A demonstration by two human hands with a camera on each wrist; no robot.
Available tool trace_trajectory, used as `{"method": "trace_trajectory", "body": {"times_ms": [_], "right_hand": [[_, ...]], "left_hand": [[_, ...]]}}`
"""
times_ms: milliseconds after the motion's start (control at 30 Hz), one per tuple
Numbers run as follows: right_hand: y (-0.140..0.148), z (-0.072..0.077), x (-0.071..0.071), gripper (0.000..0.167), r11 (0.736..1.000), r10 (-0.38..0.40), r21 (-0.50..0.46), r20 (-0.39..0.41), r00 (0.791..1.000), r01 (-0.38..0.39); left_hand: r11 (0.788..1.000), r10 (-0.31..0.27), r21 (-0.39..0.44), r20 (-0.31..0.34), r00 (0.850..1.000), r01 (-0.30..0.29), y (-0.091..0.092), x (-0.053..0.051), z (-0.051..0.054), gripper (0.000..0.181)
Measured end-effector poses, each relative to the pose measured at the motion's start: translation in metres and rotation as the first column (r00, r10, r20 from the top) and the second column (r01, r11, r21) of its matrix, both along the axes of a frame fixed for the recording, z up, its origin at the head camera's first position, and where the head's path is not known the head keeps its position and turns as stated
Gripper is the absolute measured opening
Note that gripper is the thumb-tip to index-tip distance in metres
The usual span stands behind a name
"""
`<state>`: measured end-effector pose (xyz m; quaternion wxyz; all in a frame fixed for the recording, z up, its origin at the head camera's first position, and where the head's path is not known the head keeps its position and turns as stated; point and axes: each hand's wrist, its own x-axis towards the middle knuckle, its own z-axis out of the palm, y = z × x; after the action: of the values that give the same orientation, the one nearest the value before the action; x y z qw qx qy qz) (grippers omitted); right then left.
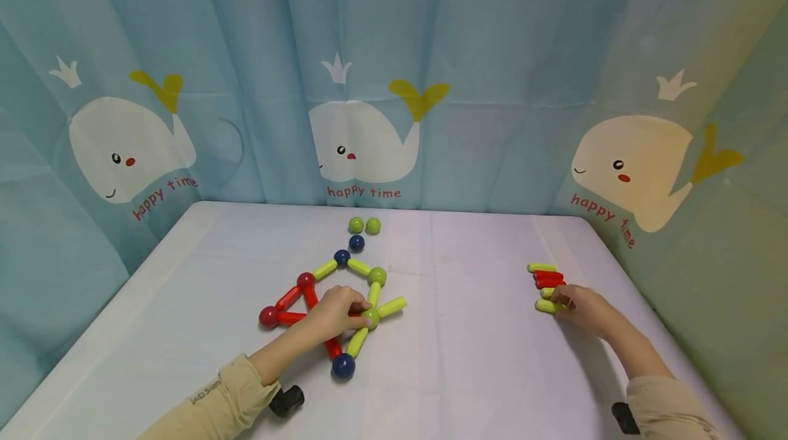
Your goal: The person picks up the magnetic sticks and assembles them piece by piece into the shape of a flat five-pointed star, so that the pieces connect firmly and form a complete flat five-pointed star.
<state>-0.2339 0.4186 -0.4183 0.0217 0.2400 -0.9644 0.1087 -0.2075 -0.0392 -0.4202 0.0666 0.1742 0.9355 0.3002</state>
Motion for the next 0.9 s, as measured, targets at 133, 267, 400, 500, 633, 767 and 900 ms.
{"method": "trace_trajectory", "body": {"times_ms": [133, 267, 400, 500, 633, 767, 900], "right_hand": [[-0.003, 0.0, 0.001, 0.019, 1.0, -0.009, -0.005, 0.017, 1.0, 0.009], [-0.006, 0.0, 0.002, 0.018, 0.999, 0.025, -0.021, -0.005, 1.0, -0.025], [-0.01, -0.001, 0.002, 0.019, 0.994, 0.069, -0.079, -0.055, 0.996, -0.073], [-0.014, -0.001, 0.002, 0.019, 0.989, 0.069, -0.126, -0.071, 0.995, -0.077], [-0.022, -0.003, 0.002, 0.019, 0.981, 0.05, -0.181, -0.087, 0.995, -0.065], [-0.031, -0.004, 0.002, 0.019, 0.958, 0.059, -0.27, -0.138, 0.989, -0.095], [-0.04, -0.005, 0.002, 0.019, 0.918, 0.084, -0.37, -0.166, 0.983, -0.141]], "left_hand": [[1.0, 0.004, -0.001, -0.003, 1.0, -0.004, 0.0, 0.001, 0.0, 0.028], [1.0, 0.011, 0.003, 0.006, 1.0, -0.011, 0.0, 0.001, 0.0, 0.028], [1.0, 0.008, 0.004, 0.005, 1.0, -0.008, 0.0, 0.0, 0.0, 0.028], [1.0, 0.005, -0.001, -0.004, 1.0, -0.005, 0.0, -0.001, -0.001, 0.028], [1.0, 0.006, -0.002, -0.007, 1.0, -0.006, 0.0, -0.002, -0.001, 0.029], [1.0, 0.006, -0.002, -0.005, 1.0, -0.006, 0.0, -0.001, -0.001, 0.028], [1.0, 0.008, 0.003, 0.006, 1.0, -0.008, 0.001, 0.001, -0.001, 0.028]]}}
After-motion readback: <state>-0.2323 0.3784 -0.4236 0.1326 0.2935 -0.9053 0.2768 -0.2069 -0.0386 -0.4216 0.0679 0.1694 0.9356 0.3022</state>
